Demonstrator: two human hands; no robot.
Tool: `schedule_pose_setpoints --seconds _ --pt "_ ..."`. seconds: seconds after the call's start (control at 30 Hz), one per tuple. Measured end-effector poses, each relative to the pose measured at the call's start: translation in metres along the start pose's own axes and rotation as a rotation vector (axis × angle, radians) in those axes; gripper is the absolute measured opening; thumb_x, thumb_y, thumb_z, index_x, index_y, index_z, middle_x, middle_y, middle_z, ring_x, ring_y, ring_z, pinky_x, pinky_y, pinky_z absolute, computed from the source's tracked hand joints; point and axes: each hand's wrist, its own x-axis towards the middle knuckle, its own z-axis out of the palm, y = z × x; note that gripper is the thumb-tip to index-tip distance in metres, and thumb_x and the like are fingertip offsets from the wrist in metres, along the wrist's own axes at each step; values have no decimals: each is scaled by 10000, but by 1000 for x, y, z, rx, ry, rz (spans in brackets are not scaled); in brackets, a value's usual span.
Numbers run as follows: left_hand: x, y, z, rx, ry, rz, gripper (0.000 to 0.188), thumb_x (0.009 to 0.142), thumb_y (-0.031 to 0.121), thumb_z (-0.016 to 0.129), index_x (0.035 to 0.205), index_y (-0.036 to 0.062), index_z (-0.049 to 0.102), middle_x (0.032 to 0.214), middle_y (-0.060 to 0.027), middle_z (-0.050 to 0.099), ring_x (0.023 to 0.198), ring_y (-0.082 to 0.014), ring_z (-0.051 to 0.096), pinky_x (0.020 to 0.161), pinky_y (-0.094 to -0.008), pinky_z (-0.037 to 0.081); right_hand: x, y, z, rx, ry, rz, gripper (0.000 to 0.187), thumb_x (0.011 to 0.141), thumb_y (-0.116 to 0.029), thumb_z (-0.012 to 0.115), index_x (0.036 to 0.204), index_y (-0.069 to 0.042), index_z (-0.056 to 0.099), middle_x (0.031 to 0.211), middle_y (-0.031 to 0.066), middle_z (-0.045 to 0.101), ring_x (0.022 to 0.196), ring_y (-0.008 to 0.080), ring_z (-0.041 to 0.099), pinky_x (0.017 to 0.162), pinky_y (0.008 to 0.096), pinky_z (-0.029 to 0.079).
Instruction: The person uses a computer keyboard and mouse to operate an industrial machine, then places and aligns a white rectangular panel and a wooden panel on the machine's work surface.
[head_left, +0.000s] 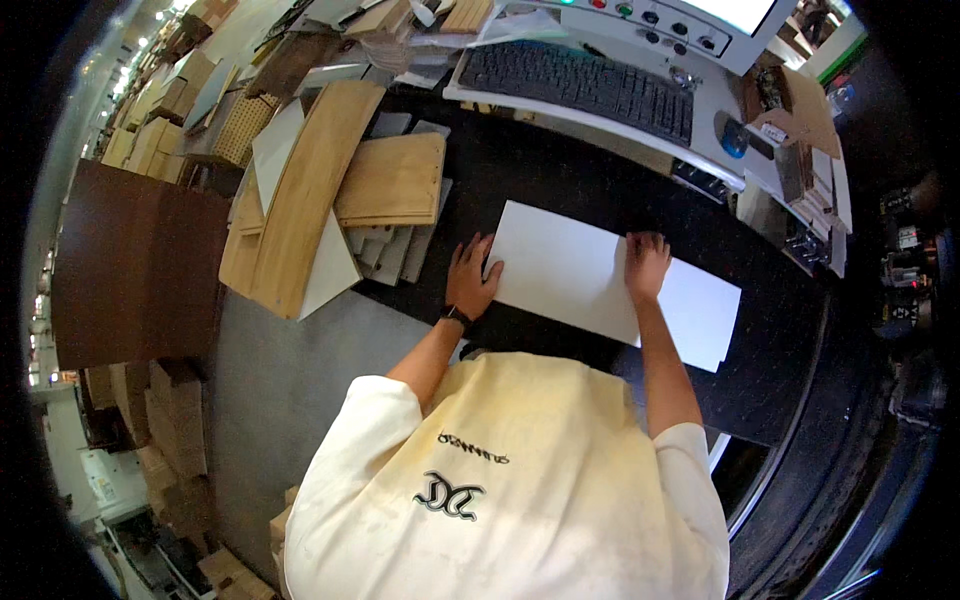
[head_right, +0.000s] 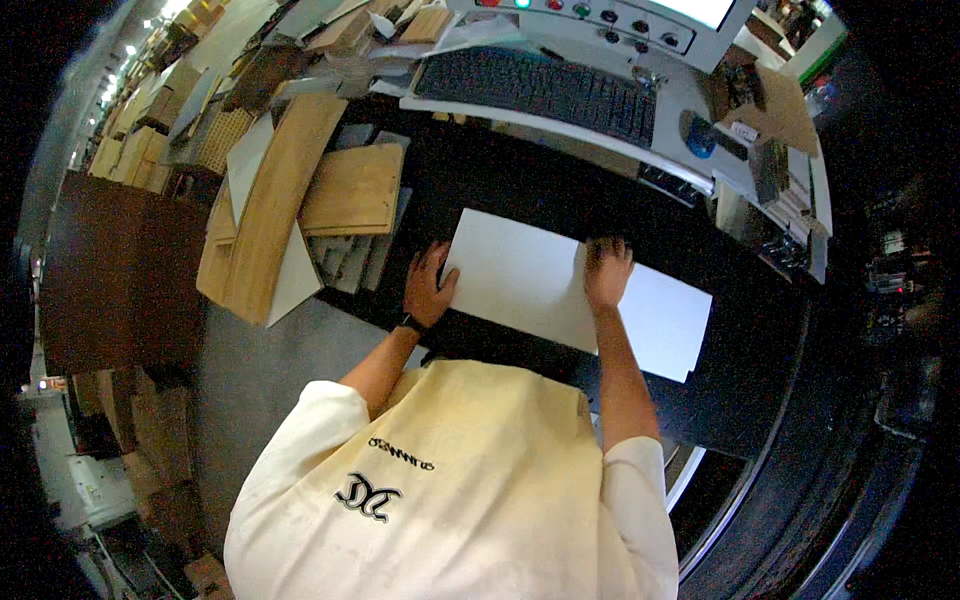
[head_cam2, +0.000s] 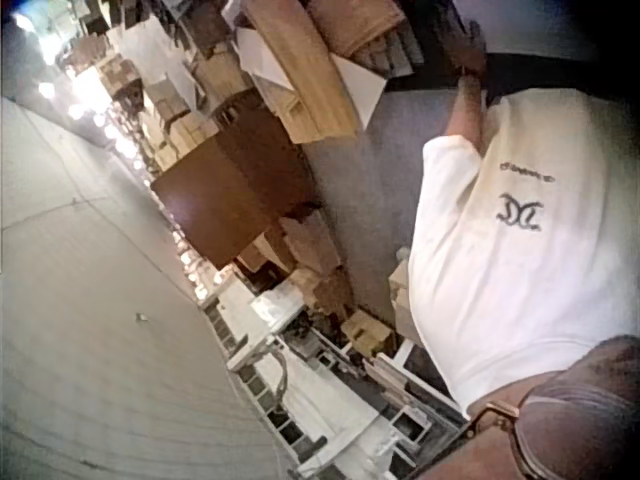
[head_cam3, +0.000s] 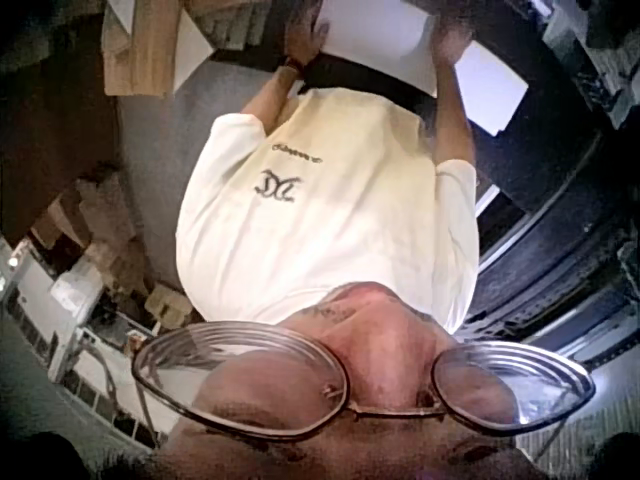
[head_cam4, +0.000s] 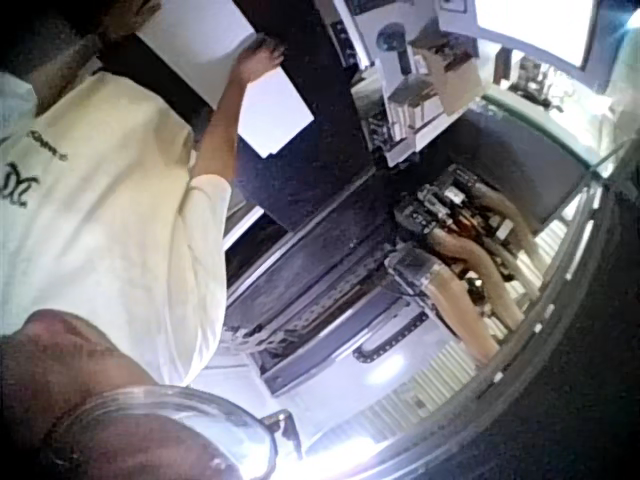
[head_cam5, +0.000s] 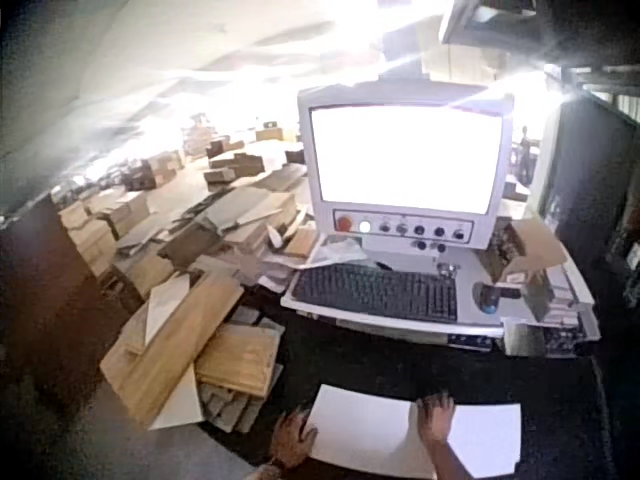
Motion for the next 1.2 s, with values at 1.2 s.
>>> schedule_pose_setpoints --seconds 1.2 --pt "41 -4 -122 -162 456 -25 328 1006 150 659 1310 27 636 1290 -208 678 1228 -407 624 1072 -475 483 -112 10 -71 182 104 -40 328 1024 -52 613 1348 -4 605 1512 276 501 1389 465 505 1129 545 442"
